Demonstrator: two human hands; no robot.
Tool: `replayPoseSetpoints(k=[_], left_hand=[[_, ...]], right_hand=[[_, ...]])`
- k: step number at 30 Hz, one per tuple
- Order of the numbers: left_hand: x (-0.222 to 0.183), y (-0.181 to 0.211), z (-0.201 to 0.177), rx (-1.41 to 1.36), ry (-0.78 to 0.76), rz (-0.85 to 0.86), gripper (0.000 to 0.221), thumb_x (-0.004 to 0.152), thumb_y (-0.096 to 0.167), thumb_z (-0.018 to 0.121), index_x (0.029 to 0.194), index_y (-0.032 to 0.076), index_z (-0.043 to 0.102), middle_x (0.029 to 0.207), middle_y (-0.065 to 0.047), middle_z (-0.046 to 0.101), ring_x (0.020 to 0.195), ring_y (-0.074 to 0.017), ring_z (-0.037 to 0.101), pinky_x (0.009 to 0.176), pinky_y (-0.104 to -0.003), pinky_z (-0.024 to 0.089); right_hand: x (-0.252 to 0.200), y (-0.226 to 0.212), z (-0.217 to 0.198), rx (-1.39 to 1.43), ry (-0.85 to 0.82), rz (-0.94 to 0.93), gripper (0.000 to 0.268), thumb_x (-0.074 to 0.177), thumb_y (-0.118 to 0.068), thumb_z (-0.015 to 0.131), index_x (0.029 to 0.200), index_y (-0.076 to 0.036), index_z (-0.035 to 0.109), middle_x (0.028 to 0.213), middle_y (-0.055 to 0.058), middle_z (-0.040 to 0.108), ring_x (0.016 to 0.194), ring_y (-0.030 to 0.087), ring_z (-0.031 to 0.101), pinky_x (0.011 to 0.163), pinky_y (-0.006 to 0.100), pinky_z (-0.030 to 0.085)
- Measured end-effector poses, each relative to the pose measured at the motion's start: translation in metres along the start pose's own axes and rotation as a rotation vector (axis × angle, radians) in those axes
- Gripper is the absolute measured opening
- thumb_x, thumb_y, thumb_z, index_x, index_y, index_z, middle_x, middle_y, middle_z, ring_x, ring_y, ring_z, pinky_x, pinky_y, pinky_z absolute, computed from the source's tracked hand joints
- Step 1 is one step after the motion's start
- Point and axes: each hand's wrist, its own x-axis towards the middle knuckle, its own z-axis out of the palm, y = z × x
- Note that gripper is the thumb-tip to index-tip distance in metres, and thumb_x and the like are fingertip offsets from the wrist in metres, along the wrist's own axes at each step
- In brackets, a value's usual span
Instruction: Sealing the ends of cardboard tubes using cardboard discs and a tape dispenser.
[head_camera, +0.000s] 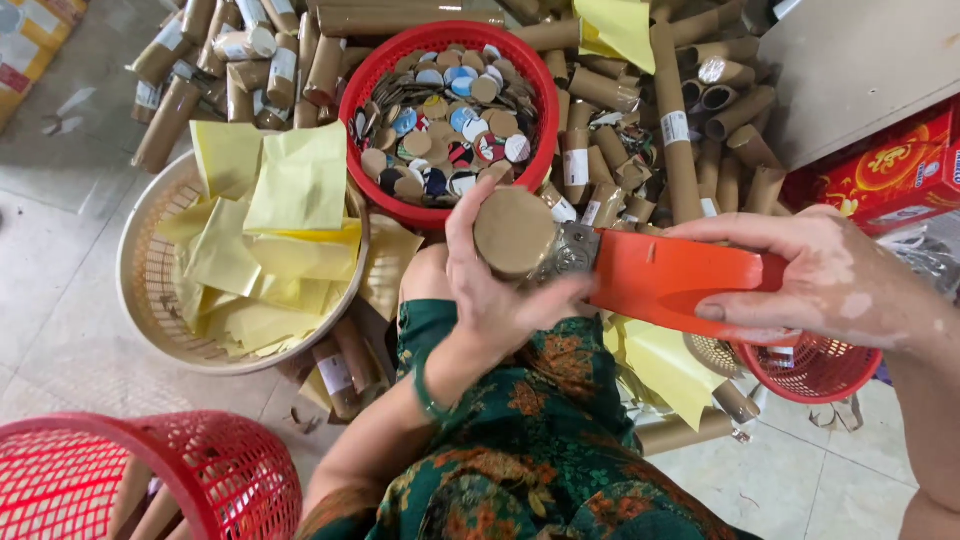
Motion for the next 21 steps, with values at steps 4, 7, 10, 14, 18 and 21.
replayPoseSetpoints(k=[4, 7, 10, 14, 18, 21], left_hand=[[0.019, -0.007, -0.019, 1.139, 0.188, 0.593, 0.087, 0.077, 0.025, 0.096, 0.146, 0.006, 0.046, 0.127, -0.008, 0.063, 0.113, -0.0212, 0.069, 0.102, -0.031, 0.057], [0.026, 0.013, -0.033, 1.086, -0.088, 0.497, 0.082, 0.079, 0.020, 0.095, 0.145, 0.006, 0.048, 0.130, -0.009, 0.062, 0.114, -0.0191, 0.069, 0.103, -0.029, 0.057], [0.028, 0.010, -0.060, 0.950, -0.337, 0.304, 0.080, 0.073, 0.016, 0.095, 0.140, 0.004, 0.051, 0.127, -0.010, 0.064, 0.114, -0.0186, 0.067, 0.104, -0.032, 0.055], [0.034, 0.002, -0.092, 0.687, -0.439, -0.137, 0.090, 0.075, 0.019, 0.095, 0.148, 0.000, 0.047, 0.130, -0.009, 0.064, 0.123, -0.0146, 0.057, 0.112, -0.034, 0.047], [0.066, 0.068, -0.062, 0.708, -0.757, -0.271, 0.103, 0.072, 0.036, 0.093, 0.150, -0.001, 0.038, 0.140, -0.010, 0.056, 0.131, -0.0219, 0.052, 0.113, -0.037, 0.043], [0.069, 0.110, -0.012, 1.026, -0.745, 0.407, 0.079, 0.096, 0.041, 0.071, 0.156, 0.002, 0.039, 0.153, -0.015, 0.050, 0.144, -0.0288, 0.048, 0.123, -0.037, 0.039]], right_hand=[[-0.010, 0.004, 0.023, -1.044, 0.229, -0.761, 0.055, 0.083, -0.043, 0.073, 0.133, -0.019, 0.069, 0.088, 0.008, 0.077, 0.062, 0.011, 0.071, 0.059, 0.031, 0.056], [-0.013, -0.005, 0.027, -1.410, 0.258, -0.335, 0.074, 0.079, -0.062, 0.067, 0.145, -0.027, 0.063, 0.083, -0.001, 0.075, 0.067, 0.012, 0.071, 0.068, 0.032, 0.061], [-0.011, 0.029, -0.007, -1.347, 0.237, -0.549, 0.053, 0.083, -0.048, 0.067, 0.134, -0.035, 0.062, 0.109, 0.006, 0.075, 0.076, 0.014, 0.074, 0.066, 0.026, 0.060], [-0.026, 0.063, -0.031, -0.033, 0.305, -0.379, 0.078, 0.085, -0.032, 0.076, 0.156, -0.006, 0.055, 0.124, 0.019, 0.074, 0.092, 0.028, 0.078, 0.067, 0.039, 0.066], [-0.030, 0.051, -0.044, -0.022, 0.414, -0.585, 0.079, 0.087, -0.034, 0.077, 0.150, 0.003, 0.048, 0.132, 0.021, 0.063, 0.113, 0.028, 0.066, 0.097, 0.040, 0.054], [-0.030, 0.037, -0.038, 0.117, 0.298, -0.690, 0.093, 0.082, -0.044, 0.079, 0.156, 0.003, 0.048, 0.128, 0.018, 0.067, 0.113, 0.026, 0.070, 0.103, 0.040, 0.058]])
